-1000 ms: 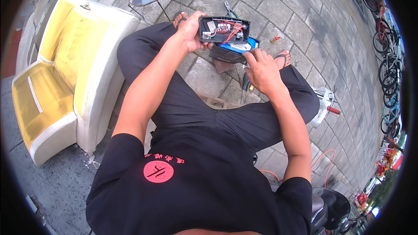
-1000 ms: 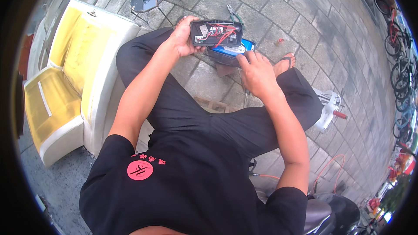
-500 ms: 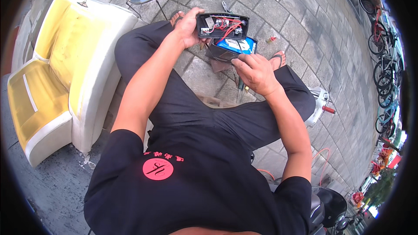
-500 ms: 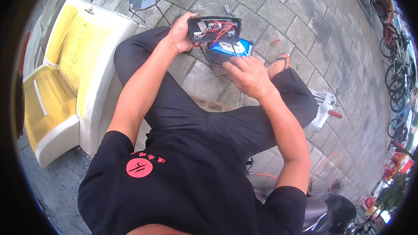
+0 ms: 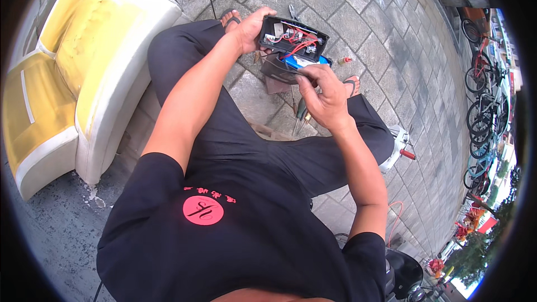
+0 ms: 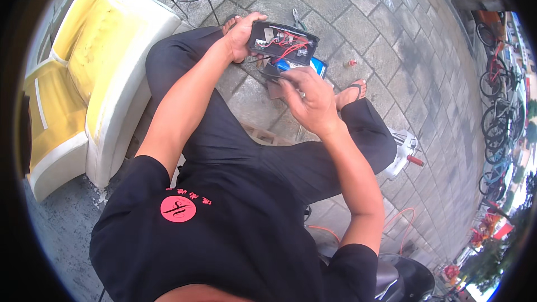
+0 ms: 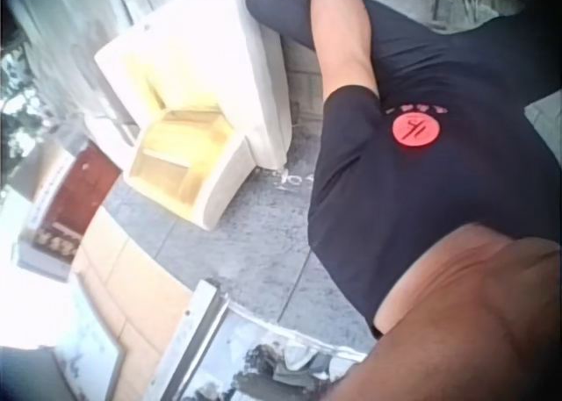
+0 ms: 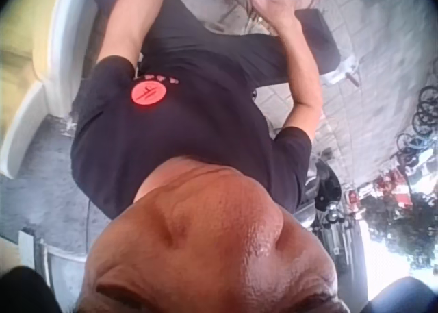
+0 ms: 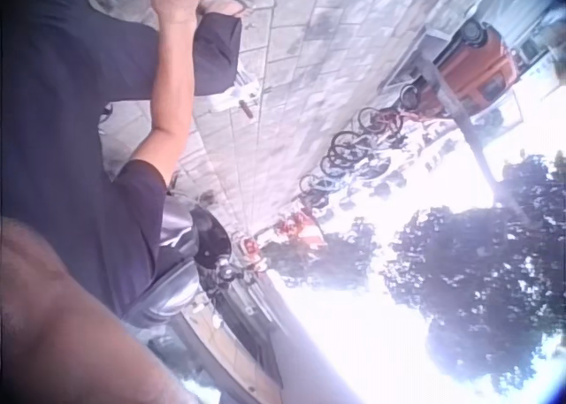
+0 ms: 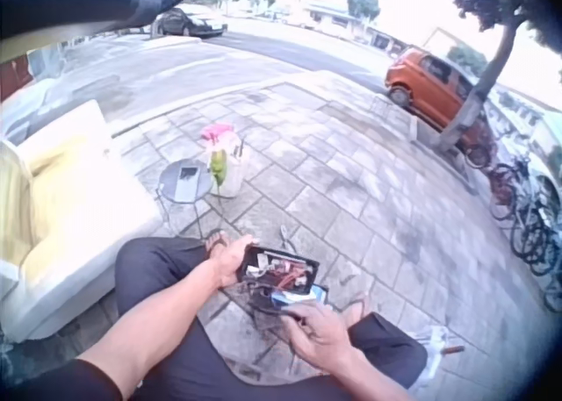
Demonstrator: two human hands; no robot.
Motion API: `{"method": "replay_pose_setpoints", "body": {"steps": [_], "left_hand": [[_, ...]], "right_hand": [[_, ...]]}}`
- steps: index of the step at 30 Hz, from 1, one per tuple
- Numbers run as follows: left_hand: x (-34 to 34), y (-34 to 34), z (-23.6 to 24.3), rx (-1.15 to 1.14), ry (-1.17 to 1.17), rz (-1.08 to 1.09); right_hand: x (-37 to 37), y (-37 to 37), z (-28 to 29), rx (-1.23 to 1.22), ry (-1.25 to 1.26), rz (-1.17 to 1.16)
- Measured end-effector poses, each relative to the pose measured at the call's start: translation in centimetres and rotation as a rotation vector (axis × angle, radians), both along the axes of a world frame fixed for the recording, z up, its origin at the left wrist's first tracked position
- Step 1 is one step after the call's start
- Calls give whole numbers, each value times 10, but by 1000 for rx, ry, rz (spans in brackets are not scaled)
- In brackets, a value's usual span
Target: The person sits on the sidewalk and uses a screwdriver to open a small black electronic device. They manipulate the internal wires and components, then close the casing and re-secure it with screws.
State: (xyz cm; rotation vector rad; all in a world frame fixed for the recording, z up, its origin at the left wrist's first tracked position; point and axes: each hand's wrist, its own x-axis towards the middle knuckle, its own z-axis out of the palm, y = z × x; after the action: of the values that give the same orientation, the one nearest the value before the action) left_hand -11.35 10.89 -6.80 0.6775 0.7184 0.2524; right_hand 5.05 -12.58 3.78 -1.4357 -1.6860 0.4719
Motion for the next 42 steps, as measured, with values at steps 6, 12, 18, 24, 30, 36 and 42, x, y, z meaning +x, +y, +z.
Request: {"method": "replay_pose_setpoints", "body": {"steps": [6, 12, 18, 24, 30, 36, 42], "left_hand": [[7, 2, 12, 53, 150, -160], [15, 1, 14, 97, 280, -272], [24, -13, 33, 273, 463, -85], [22, -14, 32, 362, 393, -17], [18, -18, 27, 532, 299, 24], [11, -9, 26, 862, 181, -81], [-11, -15, 89, 1126, 297, -345]], "right_hand": [[41, 28, -19, -340, 669, -457], [55, 15, -45, -474, 969, -563], [31, 25, -18, -328, 866, -287], [11, 46, 13, -256, 813, -139], [17, 47, 21, -156, 816, -91], [44, 35, -14, -234, 980, -478], [55, 16, -36, -227, 978, -514]]}}
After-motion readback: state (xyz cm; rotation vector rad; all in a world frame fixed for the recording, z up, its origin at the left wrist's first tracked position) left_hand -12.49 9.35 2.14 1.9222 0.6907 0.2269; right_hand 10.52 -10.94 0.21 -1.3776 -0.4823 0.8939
